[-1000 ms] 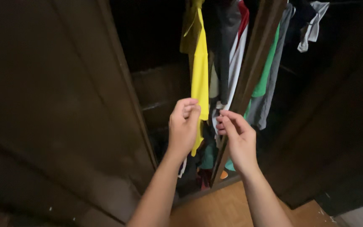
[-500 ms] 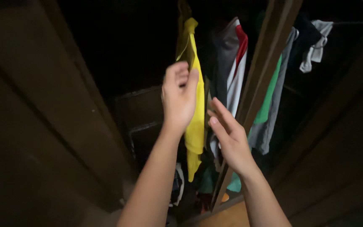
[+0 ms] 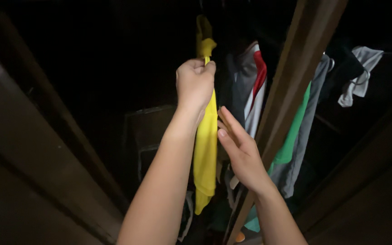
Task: The person opens a wardrobe and removes several garments on hangers one by one, including shorts, pants, and shirts. Each item is briefly held and then placed on a chair. The person repeats this process for multiple clothing items.
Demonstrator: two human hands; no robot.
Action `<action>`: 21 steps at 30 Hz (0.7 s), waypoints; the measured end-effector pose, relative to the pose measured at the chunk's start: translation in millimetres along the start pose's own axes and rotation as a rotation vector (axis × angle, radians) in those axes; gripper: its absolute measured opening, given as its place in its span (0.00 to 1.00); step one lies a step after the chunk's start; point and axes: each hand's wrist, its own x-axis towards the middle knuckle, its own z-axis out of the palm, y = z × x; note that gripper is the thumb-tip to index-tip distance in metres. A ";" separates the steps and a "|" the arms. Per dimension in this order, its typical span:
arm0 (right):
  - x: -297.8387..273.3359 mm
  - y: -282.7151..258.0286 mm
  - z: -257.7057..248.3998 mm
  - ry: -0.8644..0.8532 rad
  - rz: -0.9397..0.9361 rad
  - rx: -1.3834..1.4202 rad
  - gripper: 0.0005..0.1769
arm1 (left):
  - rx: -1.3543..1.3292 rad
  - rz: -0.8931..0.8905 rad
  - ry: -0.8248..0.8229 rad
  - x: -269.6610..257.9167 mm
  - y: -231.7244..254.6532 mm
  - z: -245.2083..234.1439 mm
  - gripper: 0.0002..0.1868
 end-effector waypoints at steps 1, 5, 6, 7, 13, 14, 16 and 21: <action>1.5 1.8 -1.3 0.000 -0.009 0.009 0.33 | -0.070 0.041 -0.007 2.7 -3.8 3.1 0.16; 5.1 6.5 -8.7 -0.020 -0.012 0.053 0.33 | -0.225 0.122 -0.036 8.4 -16.3 10.3 0.14; 5.2 7.3 -10.1 -0.023 0.000 0.065 0.33 | -0.246 0.137 -0.045 8.8 -18.0 11.2 0.14; 5.3 8.0 -11.1 -0.026 0.012 0.077 0.33 | -0.267 0.151 -0.055 9.0 -19.1 11.7 0.14; 10.1 13.1 -16.8 -0.045 0.021 0.116 0.34 | -0.317 0.139 -0.069 8.9 -14.5 12.9 0.18; 10.7 13.8 -17.8 -0.044 0.026 0.119 0.34 | -0.315 0.127 -0.068 8.6 -12.8 12.0 0.19; 11.9 15.2 -19.6 -0.038 -0.002 0.074 0.33 | -0.347 0.163 -0.079 8.3 -9.2 10.2 0.19; 11.5 18.9 -24.4 -0.059 -0.011 0.032 0.34 | -0.352 0.179 -0.051 6.0 -1.7 -0.7 0.22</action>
